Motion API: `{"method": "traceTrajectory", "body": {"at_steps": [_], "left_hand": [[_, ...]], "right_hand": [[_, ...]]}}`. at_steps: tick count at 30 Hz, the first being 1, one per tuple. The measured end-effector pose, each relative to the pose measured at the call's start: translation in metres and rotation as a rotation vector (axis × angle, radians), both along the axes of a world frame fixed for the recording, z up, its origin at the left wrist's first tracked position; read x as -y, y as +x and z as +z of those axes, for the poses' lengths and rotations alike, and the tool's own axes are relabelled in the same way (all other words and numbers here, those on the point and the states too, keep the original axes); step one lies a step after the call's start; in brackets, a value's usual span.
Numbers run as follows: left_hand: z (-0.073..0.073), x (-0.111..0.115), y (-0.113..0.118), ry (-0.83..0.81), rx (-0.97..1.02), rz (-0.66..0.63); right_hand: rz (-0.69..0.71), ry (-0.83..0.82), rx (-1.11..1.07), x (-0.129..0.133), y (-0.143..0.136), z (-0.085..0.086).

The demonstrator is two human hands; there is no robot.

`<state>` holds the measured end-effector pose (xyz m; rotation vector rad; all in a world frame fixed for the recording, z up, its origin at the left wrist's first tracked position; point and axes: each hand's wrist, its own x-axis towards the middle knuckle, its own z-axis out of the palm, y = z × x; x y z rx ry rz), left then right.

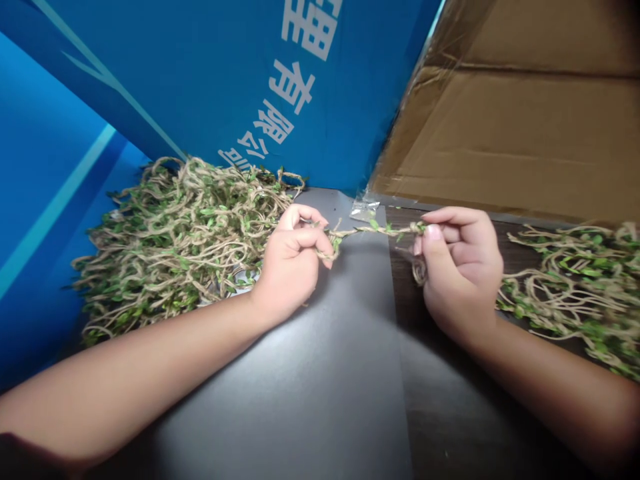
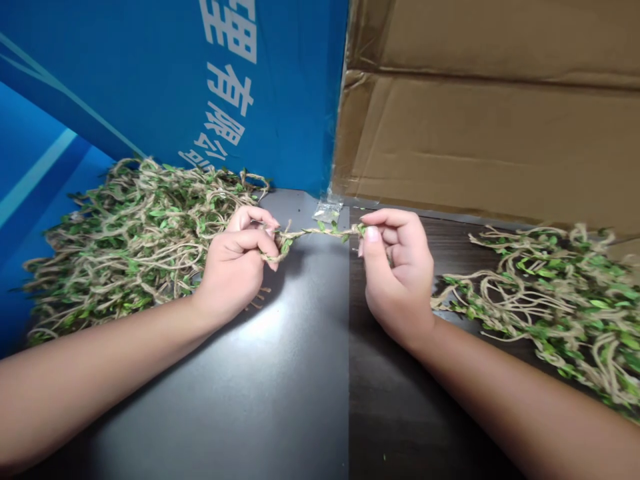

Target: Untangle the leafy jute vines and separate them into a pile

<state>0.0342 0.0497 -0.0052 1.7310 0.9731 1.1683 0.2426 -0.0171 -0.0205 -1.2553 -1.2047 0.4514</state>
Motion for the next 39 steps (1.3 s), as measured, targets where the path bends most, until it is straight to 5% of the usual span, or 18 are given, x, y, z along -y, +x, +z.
{"method": "traceTrajectory", "body": {"at_steps": [8,14,22,30,39], "left_hand": [[0.002,0.006,0.0,-0.005,-0.073,-0.156],[0.003,0.007,0.001,0.045,-0.152,-0.211],[0.001,0.014,0.005,0.129,-0.367,-0.208],[-0.002,0.011,0.003,0.119,-0.377,-0.244],[-0.002,0.014,0.004,0.163,-0.388,-0.255]], "right_hand": [[0.047,0.017,0.354,-0.004,-0.006,-0.01],[0.023,0.09,0.707,-0.008,-0.01,-0.001],[0.055,0.143,0.746,-0.003,-0.012,0.0],[0.131,0.129,0.785,-0.002,-0.012,0.003],[0.161,0.064,1.097,0.011,-0.01,0.02]]}}
